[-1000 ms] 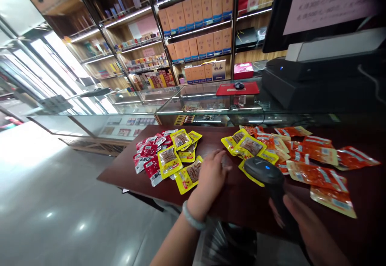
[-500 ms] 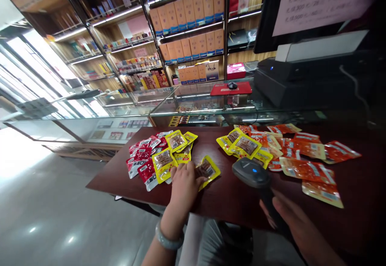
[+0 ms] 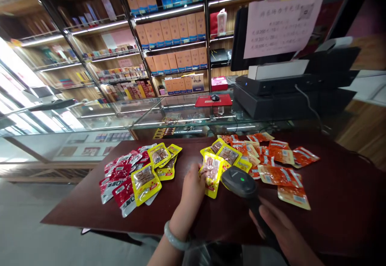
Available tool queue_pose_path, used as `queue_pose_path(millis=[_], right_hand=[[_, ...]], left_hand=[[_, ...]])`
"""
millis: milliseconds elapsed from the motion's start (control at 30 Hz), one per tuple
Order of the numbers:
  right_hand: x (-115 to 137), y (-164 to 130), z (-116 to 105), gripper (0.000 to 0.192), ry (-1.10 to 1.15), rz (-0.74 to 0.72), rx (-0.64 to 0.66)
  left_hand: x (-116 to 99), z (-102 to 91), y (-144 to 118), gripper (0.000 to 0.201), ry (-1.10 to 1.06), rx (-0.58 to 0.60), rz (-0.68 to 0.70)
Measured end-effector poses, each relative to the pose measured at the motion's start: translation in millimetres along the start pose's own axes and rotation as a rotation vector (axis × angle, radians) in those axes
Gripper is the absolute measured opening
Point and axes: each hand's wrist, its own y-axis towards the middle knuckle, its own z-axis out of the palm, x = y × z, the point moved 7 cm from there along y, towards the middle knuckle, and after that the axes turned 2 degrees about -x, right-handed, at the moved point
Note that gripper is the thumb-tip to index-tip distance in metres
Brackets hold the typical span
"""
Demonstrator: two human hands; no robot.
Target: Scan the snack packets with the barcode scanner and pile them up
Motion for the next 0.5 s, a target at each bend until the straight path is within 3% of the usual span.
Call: queue_pose_path(millis=[200,300,400,500], right_hand=[[-3,8,-6,0.06,-0.011,-0.053,0.012],[-4,10,-10,0.059,-0.089,-0.055,0.006],[-14,15,-21,0.06,-0.14,-0.018,-0.025],[-22,22,-33,0.06,-0.149,-0.051,-0.056]], left_hand=[[-31,40.8,24,0.039,-0.232,0.044,0.027],[-47,55.5,29,0.059,-0.213,0.039,0.041],[-58,51.2,23,0.069,-0.029,0.014,0.193],[-47,24.7,11,0.058,0.111,-0.036,0.265]])
